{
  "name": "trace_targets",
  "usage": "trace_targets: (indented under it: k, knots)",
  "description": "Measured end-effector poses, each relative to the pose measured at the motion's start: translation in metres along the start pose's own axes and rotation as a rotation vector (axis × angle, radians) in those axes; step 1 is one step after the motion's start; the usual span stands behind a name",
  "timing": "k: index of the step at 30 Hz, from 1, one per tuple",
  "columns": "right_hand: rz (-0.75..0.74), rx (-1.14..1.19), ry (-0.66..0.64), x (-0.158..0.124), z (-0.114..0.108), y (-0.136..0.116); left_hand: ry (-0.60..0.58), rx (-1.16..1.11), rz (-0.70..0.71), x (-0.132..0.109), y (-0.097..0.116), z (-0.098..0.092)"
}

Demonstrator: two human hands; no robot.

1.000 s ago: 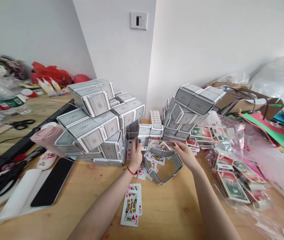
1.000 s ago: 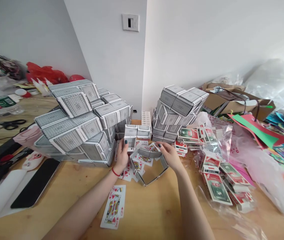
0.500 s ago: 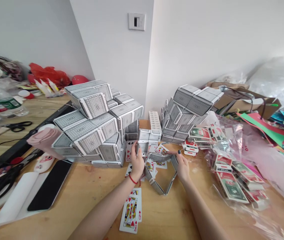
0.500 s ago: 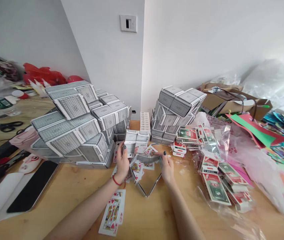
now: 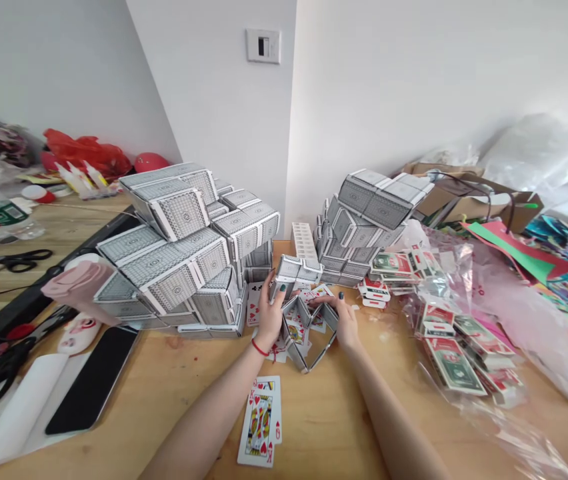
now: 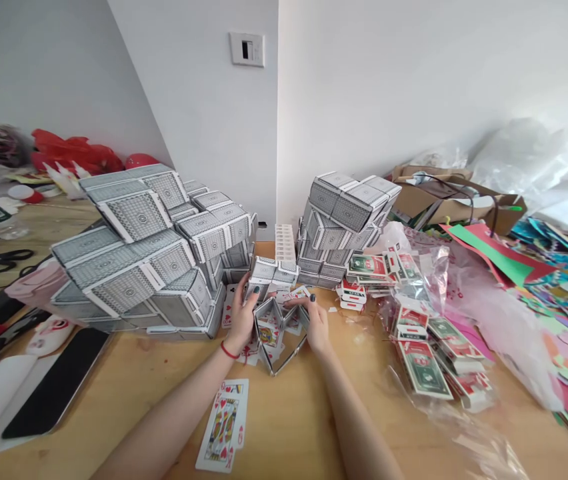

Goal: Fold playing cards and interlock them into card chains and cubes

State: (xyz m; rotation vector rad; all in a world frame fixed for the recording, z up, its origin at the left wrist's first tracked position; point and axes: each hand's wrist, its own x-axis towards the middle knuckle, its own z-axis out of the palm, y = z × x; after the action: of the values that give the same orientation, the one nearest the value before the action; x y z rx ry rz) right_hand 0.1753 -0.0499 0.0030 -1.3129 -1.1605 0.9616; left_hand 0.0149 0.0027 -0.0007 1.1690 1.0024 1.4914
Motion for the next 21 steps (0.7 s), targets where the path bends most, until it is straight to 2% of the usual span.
trace_targets:
  k: [4, 10, 15, 21]
  knots:
    - [-0.024, -0.02, -0.01, -0.002, -0.002, -0.001, -0.041, -0.048, -0.05, 0.009, -0.008, -0.001]
    - [-0.155, -0.245, -0.223, 0.002, -0.011, -0.005, -0.139, -0.042, -0.07, 0.012, -0.01, 0.0]
    - [-0.15, -0.445, -0.202, 0.004, -0.009, -0.011, -0.175, 0.026, -0.047, 0.009, -0.007, 0.001]
    - [-0.14, -0.5, -0.208, 0.002, -0.006, -0.014, -0.172, 0.119, 0.005, 0.007, -0.003, 0.004]
